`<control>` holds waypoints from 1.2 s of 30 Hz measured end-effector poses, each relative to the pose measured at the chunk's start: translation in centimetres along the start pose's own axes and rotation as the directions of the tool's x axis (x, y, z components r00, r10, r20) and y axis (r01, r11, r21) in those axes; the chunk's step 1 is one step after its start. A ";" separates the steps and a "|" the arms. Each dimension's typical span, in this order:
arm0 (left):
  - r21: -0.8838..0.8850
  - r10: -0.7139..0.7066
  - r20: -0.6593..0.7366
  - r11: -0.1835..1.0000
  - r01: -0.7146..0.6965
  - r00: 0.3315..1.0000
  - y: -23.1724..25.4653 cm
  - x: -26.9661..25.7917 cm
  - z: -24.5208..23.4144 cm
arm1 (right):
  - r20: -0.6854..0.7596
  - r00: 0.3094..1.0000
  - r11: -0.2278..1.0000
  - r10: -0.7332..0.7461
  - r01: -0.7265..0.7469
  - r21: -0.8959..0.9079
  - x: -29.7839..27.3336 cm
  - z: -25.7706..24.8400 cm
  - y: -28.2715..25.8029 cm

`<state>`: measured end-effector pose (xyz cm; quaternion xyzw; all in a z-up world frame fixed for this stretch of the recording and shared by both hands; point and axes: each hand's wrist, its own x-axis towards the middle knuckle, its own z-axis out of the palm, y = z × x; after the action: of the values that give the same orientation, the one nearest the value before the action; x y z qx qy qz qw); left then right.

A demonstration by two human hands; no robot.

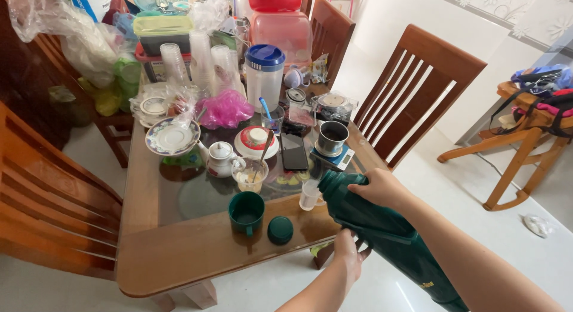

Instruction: Washing a small plastic cup and preparing coffee equipment including a Vietnamese filter and a scale.

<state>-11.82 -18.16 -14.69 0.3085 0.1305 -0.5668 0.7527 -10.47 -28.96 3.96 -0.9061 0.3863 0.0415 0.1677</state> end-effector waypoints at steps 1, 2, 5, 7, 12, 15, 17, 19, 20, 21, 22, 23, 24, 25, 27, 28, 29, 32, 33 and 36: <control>0.000 0.000 -0.001 1.000 0.000 1.000 0.2 -0.3 0.2 | 0.000 1.000 1.000 0.000 0.000 0.000 0.0 0.0 0.0; 0.014 0.000 -0.002 1.000 0.000 1.000 0.4 -0.7 0.3 | 0.004 1.000 1.000 0.003 -0.003 -0.002 0.1 0.0 0.0; 0.024 0.001 0.003 1.000 -0.001 1.000 0.7 -1.5 0.8 | 0.005 1.000 1.000 0.001 -0.001 -0.005 0.2 0.0 0.2; 0.020 0.002 0.008 1.000 -0.003 1.000 0.8 -1.6 1.0 | 0.003 1.000 1.000 -0.005 0.005 -0.006 0.3 0.0 0.2; 0.081 -0.029 -0.026 0.996 0.031 0.999 1.4 -2.7 1.7 | 0.029 0.999 1.000 0.015 -0.015 -0.010 0.1 -0.3 -0.2; 0.026 -0.001 0.012 1.000 0.001 1.000 0.4 -1.1 0.6 | 0.044 0.999 1.000 0.025 -0.024 -0.003 0.1 -0.4 -0.2; 0.024 -0.007 -0.002 1.000 0.007 1.000 0.9 -2.1 1.1 | 0.036 0.999 1.000 0.015 -0.015 0.000 0.2 -0.3 -0.1; 0.022 -0.014 -0.016 1.000 0.014 1.000 0.7 -1.7 0.9 | 0.026 1.000 1.000 0.006 -0.006 0.002 0.2 -0.3 0.1; 0.012 -0.004 -0.008 1.000 0.004 1.000 0.3 -0.8 0.5 | 0.018 1.000 1.000 0.002 -0.002 0.005 0.2 -0.3 0.1; 0.003 0.006 0.000 1.000 -0.006 1.000 -0.2 0.0 0.0 | 0.010 1.000 1.000 -0.003 0.003 0.009 0.2 -0.3 0.2; 0.003 0.006 0.000 1.000 -0.006 1.000 0.0 -0.1 0.1 | 0.010 1.000 1.000 -0.004 0.004 0.009 0.2 -0.3 0.2; 0.010 0.007 -0.004 1.000 -0.007 1.000 0.0 -0.3 0.1 | 0.012 1.000 1.000 0.000 0.000 0.014 0.2 -0.2 0.2; 0.017 0.009 -0.009 1.000 -0.008 1.000 0.1 -0.4 0.2 | 0.014 1.000 1.000 0.003 -0.003 0.019 0.1 -0.2 0.2; 0.017 0.009 -0.008 1.000 -0.009 1.000 0.1 -0.4 0.2 | 0.013 1.000 1.000 0.003 -0.003 0.019 0.2 -0.1 0.2; 0.009 -0.005 -0.011 1.000 0.005 1.000 0.2 -0.5 0.1 | 0.006 1.000 1.000 -0.009 0.009 0.025 0.3 0.0 0.4; 0.009 -0.005 -0.011 1.000 0.005 1.000 0.3 -0.7 0.2 | 0.006 1.000 1.000 -0.009 0.009 0.025 0.3 0.1 0.4; 0.024 -0.012 -0.010 1.000 0.012 1.000 0.4 -0.9 0.2 | 0.004 1.000 1.000 -0.011 0.011 0.024 0.3 0.1 0.4; 0.033 -0.016 -0.008 0.999 0.017 1.000 0.4 -1.2 0.3 | 0.010 1.000 1.000 -0.010 0.010 0.014 0.4 0.1 0.2; 0.028 -0.014 -0.006 1.000 0.015 1.000 0.3 -1.2 0.2 | 0.016 1.000 1.000 -0.006 0.006 0.005 0.4 0.1 0.2; 0.064 -0.023 -0.005 0.998 0.023 1.000 0.4 -1.1 0.3 | 0.023 1.000 1.000 -0.009 0.009 0.002 0.6 0.2 0.3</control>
<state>-11.82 -17.37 -13.74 0.3324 0.1174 -0.5786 0.7354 -10.29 -29.47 3.56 -0.9071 0.3803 0.0506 0.1733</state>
